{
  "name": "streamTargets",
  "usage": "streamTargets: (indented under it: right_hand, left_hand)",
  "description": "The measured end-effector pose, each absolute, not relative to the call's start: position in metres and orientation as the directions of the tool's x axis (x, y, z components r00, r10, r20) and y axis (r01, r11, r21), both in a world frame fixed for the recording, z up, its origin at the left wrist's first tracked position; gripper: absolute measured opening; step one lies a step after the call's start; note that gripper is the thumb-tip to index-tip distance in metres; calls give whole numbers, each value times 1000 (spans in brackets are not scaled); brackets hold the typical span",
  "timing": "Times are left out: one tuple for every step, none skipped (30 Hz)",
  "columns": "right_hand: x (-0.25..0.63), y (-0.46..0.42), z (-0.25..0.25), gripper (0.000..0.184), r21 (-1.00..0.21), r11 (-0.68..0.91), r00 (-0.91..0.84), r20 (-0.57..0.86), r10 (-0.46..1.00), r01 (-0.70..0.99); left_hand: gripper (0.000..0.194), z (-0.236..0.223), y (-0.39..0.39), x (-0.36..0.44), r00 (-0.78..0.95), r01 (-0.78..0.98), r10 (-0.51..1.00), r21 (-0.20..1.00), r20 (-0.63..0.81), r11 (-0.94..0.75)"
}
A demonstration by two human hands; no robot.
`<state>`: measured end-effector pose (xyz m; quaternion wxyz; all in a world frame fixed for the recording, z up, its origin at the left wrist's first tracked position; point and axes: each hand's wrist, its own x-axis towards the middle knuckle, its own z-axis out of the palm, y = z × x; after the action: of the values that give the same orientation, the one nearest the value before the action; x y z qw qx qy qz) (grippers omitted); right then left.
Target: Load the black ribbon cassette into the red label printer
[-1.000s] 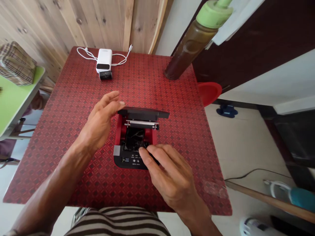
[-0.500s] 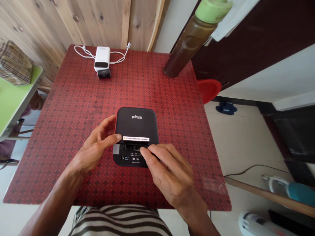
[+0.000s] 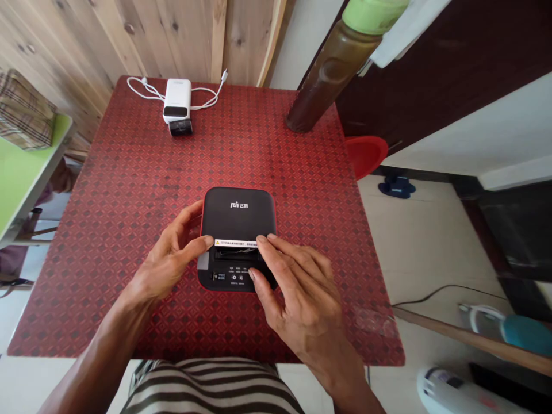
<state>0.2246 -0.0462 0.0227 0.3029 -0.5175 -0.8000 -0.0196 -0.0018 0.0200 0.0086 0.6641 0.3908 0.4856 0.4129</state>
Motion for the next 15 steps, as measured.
streamTargets:
  right_hand:
    - [225, -46, 22, 32, -283, 464, -282, 503, 817, 839]
    - [226, -47, 22, 33, -293, 465, -280, 502, 819, 835]
    - [227, -47, 22, 33, -313, 470, -276, 502, 819, 825]
    - [229, -48, 22, 34, -341, 478, -271, 506, 819, 809]
    - [231, -49, 21, 35, -375, 485, -258, 514, 818, 790]
    - [233, -51, 20, 36, -411, 485, -233, 527, 817, 772]
    - [236, -54, 18, 38, -448, 472, -193, 538, 821, 759]
    - [238, -57, 16, 39, -481, 444, -144, 539, 830, 756]
    - [241, -61, 14, 41, -510, 402, -91, 529, 844, 760]
    - [242, -64, 11, 43, -535, 355, -44, 507, 861, 767]
    - [243, -67, 8, 44, -556, 313, -12, 479, 878, 770]
    - [243, -69, 6, 45, -574, 283, 7, 450, 893, 769]
    - [243, -71, 4, 47, -589, 266, 15, 428, 904, 763]
    - [242, -72, 3, 48, -601, 263, 16, 417, 909, 754]
    - [241, -73, 2, 48, -612, 264, 18, 414, 910, 746]
  left_hand:
    - [73, 8, 20, -1, 183, -166, 930, 922, -320, 350]
    - [73, 7, 19, -1, 175, -163, 932, 924, -318, 346]
    - [74, 6, 18, -2, 163, -158, 934, 926, -319, 343]
    - [74, 4, 15, -2, 142, -153, 937, 928, -321, 341]
    - [74, 2, 11, -4, 118, -149, 938, 928, -326, 341]
    - [73, 0, 7, -6, 93, -144, 938, 928, -334, 344]
    - [72, -2, 1, -8, 71, -148, 938, 927, -339, 346]
    - [69, -4, -4, -11, 69, -150, 937, 925, -343, 350]
    - [67, -6, -10, -13, 78, -152, 937, 925, -340, 348]
    - [65, -7, -15, -15, 93, -150, 939, 927, -332, 342]
    - [63, -8, -20, -17, 109, -147, 940, 930, -324, 338]
    - [63, -8, -23, -18, 119, -145, 941, 932, -316, 332]
    - [62, -8, -25, -18, 124, -144, 942, 934, -311, 327]
    - [61, -7, -27, -17, 123, -145, 943, 934, -310, 326]
    - [60, -6, -27, -16, 118, -147, 943, 934, -310, 326]
